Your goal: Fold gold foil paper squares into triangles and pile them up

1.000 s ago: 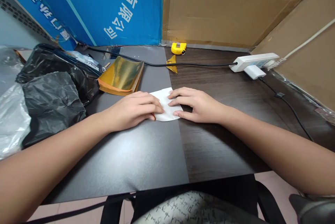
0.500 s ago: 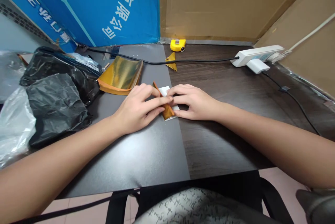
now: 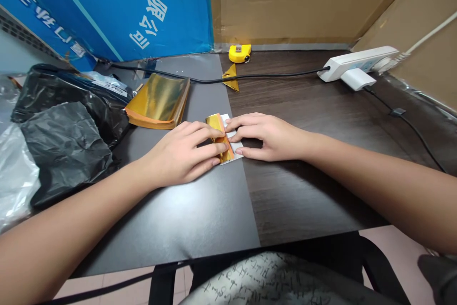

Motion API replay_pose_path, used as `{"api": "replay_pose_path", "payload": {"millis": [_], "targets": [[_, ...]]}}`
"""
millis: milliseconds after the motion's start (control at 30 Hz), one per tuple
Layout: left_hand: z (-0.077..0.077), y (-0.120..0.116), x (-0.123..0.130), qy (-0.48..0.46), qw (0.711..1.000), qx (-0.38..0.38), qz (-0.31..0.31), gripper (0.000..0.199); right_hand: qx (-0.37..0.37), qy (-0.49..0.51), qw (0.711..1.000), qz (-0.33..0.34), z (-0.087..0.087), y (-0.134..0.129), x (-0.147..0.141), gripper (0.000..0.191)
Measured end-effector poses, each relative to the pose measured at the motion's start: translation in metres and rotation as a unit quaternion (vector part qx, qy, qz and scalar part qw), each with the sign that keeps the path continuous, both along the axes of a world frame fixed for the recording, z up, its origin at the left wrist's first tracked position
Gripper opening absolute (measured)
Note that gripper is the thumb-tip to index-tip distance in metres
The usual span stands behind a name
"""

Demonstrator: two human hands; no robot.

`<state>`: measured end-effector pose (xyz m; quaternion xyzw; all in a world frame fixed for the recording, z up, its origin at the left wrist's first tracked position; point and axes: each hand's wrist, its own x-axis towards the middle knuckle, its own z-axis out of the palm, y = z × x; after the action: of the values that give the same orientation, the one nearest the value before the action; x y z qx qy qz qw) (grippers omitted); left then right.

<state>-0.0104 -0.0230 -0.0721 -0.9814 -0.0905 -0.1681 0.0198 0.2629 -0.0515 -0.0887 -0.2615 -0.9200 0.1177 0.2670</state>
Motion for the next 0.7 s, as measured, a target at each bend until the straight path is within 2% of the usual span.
{"api": "replay_pose_path", "payload": {"millis": [200, 433, 700], "targets": [[0.0038, 0.0006, 0.0011, 0.015, 0.999, 0.031, -0.018, 0.031, -0.026, 0.008, 1.0, -0.006, 0.0, 0.0, 0.0014, 0.016], [0.0013, 0.0008, 0.0017, 0.017, 0.999, 0.008, -0.04, 0.036, -0.044, 0.02, 0.999, 0.0, -0.0008, 0.0019, 0.0019, 0.017], [-0.0004, 0.0004, 0.001, 0.042, 0.998, -0.005, -0.037, 0.039, -0.005, 0.037, 0.999, 0.001, -0.0007, 0.0026, 0.0013, 0.015]]}}
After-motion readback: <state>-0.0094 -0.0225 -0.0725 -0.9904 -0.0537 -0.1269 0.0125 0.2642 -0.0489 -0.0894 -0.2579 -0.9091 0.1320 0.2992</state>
